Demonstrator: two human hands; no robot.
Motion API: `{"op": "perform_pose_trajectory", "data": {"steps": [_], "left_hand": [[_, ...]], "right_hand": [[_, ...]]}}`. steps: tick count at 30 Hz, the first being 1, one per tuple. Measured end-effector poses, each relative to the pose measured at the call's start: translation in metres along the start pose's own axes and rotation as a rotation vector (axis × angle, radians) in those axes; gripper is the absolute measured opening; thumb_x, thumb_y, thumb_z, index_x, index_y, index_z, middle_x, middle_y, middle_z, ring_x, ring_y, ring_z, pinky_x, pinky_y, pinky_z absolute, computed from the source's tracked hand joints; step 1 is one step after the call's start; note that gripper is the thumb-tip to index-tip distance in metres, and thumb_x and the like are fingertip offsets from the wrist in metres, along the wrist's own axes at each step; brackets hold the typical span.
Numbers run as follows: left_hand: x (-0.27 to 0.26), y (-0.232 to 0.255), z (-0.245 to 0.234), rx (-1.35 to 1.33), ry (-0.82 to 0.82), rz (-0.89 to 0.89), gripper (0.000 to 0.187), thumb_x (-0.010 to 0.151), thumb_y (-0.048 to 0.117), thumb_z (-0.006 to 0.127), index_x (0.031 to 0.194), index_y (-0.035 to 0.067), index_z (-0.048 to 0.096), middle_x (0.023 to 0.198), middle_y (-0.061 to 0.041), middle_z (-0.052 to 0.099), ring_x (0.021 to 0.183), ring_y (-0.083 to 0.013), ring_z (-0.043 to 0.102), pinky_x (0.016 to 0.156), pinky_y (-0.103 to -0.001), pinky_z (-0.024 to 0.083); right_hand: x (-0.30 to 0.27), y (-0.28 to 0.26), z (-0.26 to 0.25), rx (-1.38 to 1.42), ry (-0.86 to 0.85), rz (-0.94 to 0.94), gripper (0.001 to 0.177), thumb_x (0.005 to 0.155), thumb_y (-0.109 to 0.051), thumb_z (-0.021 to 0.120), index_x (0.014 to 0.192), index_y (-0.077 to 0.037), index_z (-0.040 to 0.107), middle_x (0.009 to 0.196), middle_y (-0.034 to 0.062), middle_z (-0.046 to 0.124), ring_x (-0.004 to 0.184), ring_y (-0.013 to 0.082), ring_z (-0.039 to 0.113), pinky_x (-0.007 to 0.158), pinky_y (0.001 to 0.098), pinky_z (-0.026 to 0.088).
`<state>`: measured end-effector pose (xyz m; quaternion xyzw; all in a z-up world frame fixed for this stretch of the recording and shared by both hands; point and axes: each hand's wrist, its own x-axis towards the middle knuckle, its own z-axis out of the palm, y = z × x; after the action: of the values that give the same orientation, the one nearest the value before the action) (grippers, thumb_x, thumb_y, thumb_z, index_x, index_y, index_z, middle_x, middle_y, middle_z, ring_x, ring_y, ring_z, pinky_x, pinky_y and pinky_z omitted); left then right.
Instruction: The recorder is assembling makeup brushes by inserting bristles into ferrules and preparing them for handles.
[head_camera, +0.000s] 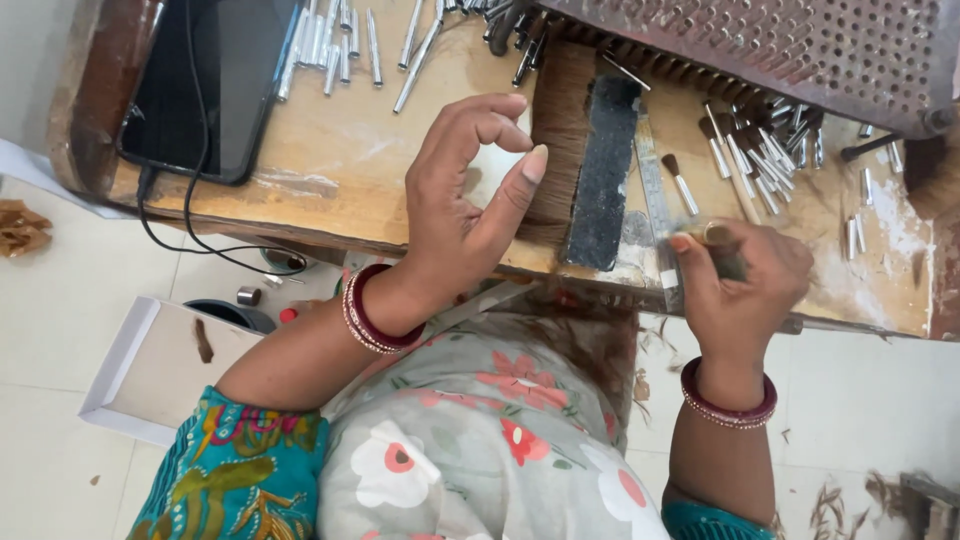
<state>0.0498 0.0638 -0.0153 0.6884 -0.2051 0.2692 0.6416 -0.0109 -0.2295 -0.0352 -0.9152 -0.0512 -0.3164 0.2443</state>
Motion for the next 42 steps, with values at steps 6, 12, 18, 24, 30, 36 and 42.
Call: {"op": "perform_pose_trajectory", "data": {"steps": [6,12,18,24,30,36,42], "left_hand": [[-0.001,0.003,-0.002,-0.014,-0.008,-0.018,0.013,0.107,0.009,0.071,0.112,0.003,0.061,0.122,-0.014,0.065,0.122,-0.0235,0.065,0.105,-0.031,0.051],[0.0,0.005,-0.003,-0.013,-0.015,-0.023,0.012,0.106,0.008,0.072,0.111,0.004,0.062,0.123,-0.015,0.065,0.121,-0.0236,0.065,0.105,-0.032,0.051],[-0.001,0.003,-0.002,-0.018,-0.019,-0.017,0.012,0.106,0.009,0.071,0.111,0.004,0.062,0.125,-0.015,0.064,0.123,-0.0246,0.064,0.106,-0.032,0.051],[-0.002,0.003,-0.002,-0.024,-0.013,-0.013,0.012,0.106,0.01,0.072,0.111,0.004,0.062,0.124,-0.015,0.065,0.121,-0.0238,0.065,0.104,-0.032,0.052],[-0.002,0.003,-0.002,-0.013,-0.011,-0.015,0.012,0.106,0.01,0.072,0.11,0.004,0.062,0.123,-0.015,0.065,0.12,-0.0244,0.066,0.103,-0.031,0.052],[0.0,0.026,0.01,-0.01,-0.076,0.043,0.014,0.105,0.014,0.071,0.11,0.005,0.062,0.127,-0.014,0.065,0.124,-0.0258,0.065,0.108,-0.035,0.052],[-0.02,0.051,0.054,-0.219,-0.245,0.009,0.026,0.114,0.028,0.055,0.127,0.005,0.056,0.124,-0.013,0.065,0.113,-0.0275,0.067,0.098,-0.035,0.053]], "right_hand": [[0.005,-0.013,-0.002,0.007,-0.008,0.006,0.039,0.1,-0.04,0.09,0.102,-0.005,0.072,0.089,0.0052,0.07,0.088,0.0218,0.062,0.089,0.0339,0.045],[0.001,-0.007,-0.001,-0.071,-0.02,-0.071,0.037,0.099,-0.034,0.092,0.099,-0.002,0.073,0.086,0.0062,0.071,0.081,0.0198,0.065,0.087,0.0347,0.047],[0.015,-0.016,-0.003,0.123,-0.106,0.098,0.04,0.1,-0.033,0.091,0.098,0.002,0.071,0.085,0.0071,0.07,0.076,0.0122,0.069,0.071,0.0247,0.053],[0.031,-0.03,-0.023,0.182,-0.084,0.017,0.031,0.101,-0.025,0.088,0.106,0.002,0.075,0.095,0.0089,0.072,0.083,0.0124,0.066,0.077,0.0236,0.052],[0.035,-0.015,-0.028,0.113,-0.15,0.012,0.02,0.109,-0.015,0.085,0.103,0.002,0.078,0.087,0.007,0.071,0.075,0.0111,0.061,0.071,0.0235,0.043],[0.023,-0.021,-0.001,0.502,0.21,0.097,0.026,0.103,-0.019,0.083,0.095,0.003,0.071,0.082,0.0049,0.066,0.071,0.0104,0.056,0.069,0.0207,0.043],[-0.012,-0.05,0.014,1.111,0.468,0.181,0.03,0.108,-0.024,0.078,0.096,-0.002,0.06,0.091,0.0069,0.063,0.089,0.017,0.067,0.091,0.029,0.055]]}}
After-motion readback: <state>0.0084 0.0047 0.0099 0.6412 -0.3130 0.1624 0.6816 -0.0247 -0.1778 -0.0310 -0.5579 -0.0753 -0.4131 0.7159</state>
